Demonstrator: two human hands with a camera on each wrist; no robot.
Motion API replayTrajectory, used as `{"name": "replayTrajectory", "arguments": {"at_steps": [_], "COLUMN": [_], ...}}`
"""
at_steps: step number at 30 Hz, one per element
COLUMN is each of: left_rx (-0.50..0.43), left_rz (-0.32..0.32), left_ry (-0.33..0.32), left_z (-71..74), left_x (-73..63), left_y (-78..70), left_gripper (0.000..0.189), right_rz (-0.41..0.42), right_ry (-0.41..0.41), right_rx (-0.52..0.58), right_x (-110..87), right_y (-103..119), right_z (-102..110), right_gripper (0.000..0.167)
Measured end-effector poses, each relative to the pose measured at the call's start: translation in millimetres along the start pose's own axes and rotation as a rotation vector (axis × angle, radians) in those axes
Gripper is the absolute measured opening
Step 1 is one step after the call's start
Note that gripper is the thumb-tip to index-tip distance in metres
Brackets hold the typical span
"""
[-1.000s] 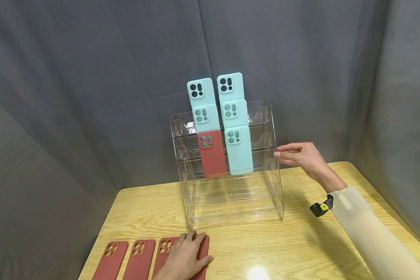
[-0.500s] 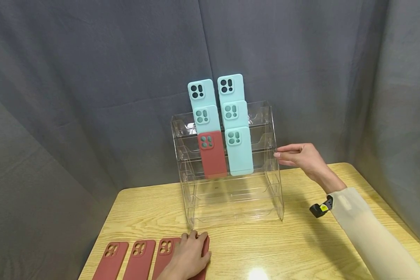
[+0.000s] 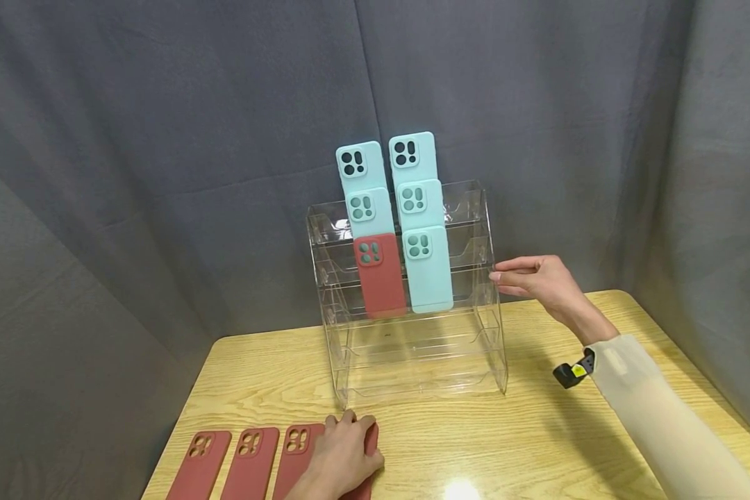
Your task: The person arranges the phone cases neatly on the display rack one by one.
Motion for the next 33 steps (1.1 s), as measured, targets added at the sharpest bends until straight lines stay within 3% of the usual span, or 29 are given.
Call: {"name": "replayTrajectory", "arguments": {"at_steps": [5,13,20,26,33], "left_rx": [0.024,0.047,-0.013,0.023,0.103], "left_rz": [-0.022,-0.054,-0.065,-0.128,-0.211], "left_ry": [-0.092,-0.299,-0.474,-0.637,-0.815], "left_z": [3.7,23.6,52.8,77.8,96.7], "left_x": [-2.2,-7.2,-8.4,-6.8,3.1], "left_y": [-5.7,-19.5,-32.6,-48.0,-66.2], "left_gripper": [0.051,0.046,0.045,0.048,0.051], "right_rz": [0.001,-0.01,-0.014,-0.026,-0.027], "right_ry": [0.005,0.014,0.013,0.014,0.014], "right_rx": [0.0,-0.007,-0.012,-0.011,-0.014], "right_x": [1.3,1.8,2.1,1.8,1.5], "right_y": [0.4,1.0,2.5,0.4,-0.2], "right_z": [-0.5,-1.0,1.5,2.2,0.8], "right_gripper": [0.06,0.061,0.061,0.062,0.062]}}
Point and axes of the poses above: each hand's wrist, its own x-axis towards the middle knuckle, its own z-axis out of the back of the hand, y = z × x, the point moved 4 cm from there along x, towards the middle knuckle, and after that the axes turned 15 degrees about y, right-handed, at the moved point
